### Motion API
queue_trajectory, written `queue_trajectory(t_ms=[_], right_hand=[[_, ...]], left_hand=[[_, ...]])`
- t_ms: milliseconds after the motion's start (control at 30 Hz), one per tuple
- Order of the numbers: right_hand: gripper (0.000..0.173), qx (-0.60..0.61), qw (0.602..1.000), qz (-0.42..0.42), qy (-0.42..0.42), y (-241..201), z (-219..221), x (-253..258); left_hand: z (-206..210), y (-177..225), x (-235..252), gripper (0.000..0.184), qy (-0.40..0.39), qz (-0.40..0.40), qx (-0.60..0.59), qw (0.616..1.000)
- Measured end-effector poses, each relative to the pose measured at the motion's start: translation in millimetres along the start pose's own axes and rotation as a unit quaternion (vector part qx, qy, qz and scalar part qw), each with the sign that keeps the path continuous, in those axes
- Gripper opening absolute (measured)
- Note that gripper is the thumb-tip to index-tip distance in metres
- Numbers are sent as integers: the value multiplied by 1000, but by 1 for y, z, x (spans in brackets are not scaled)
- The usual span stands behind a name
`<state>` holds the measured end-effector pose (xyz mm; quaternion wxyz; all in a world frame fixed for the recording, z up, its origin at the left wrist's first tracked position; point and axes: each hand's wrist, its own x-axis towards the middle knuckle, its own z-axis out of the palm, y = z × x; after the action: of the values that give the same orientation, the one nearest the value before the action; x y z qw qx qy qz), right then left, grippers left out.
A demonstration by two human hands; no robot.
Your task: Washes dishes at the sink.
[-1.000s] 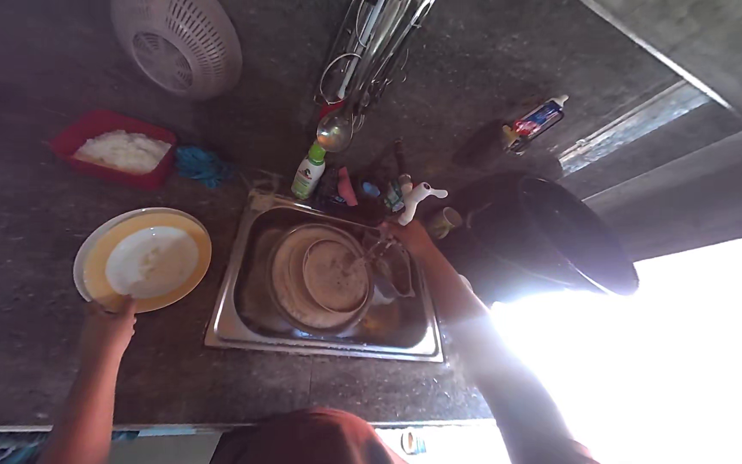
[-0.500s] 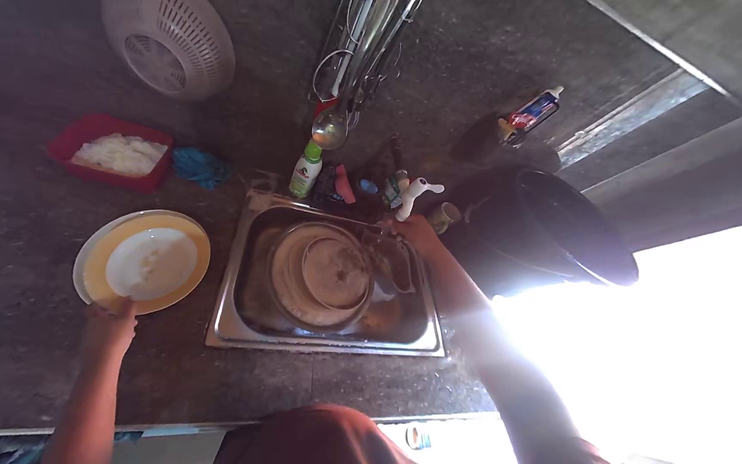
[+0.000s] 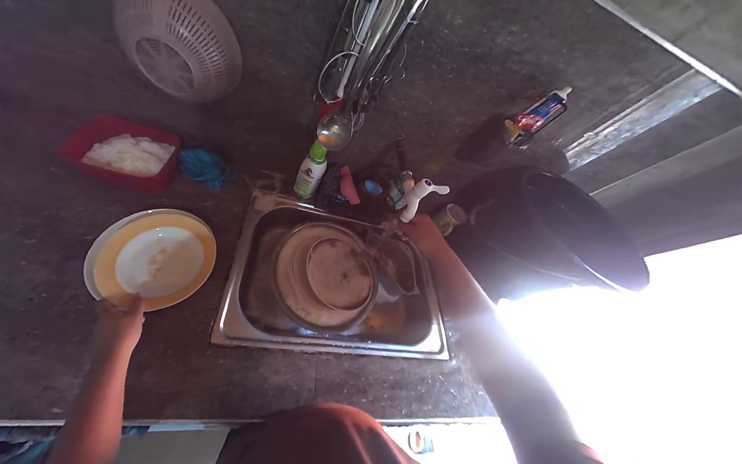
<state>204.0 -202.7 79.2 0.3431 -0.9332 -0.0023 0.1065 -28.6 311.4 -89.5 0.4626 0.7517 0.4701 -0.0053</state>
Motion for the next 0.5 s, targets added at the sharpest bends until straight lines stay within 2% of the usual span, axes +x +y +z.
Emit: queue_trajectory(t_ms=[200, 500], right_hand=[[25, -37, 999, -21, 18, -5, 1, -20], [27, 66, 995, 1, 79, 4, 19, -8]], left_hand=[[1, 0, 0, 69, 4, 1, 5, 1000], [2, 3, 0, 73, 13, -3, 18, 1000]])
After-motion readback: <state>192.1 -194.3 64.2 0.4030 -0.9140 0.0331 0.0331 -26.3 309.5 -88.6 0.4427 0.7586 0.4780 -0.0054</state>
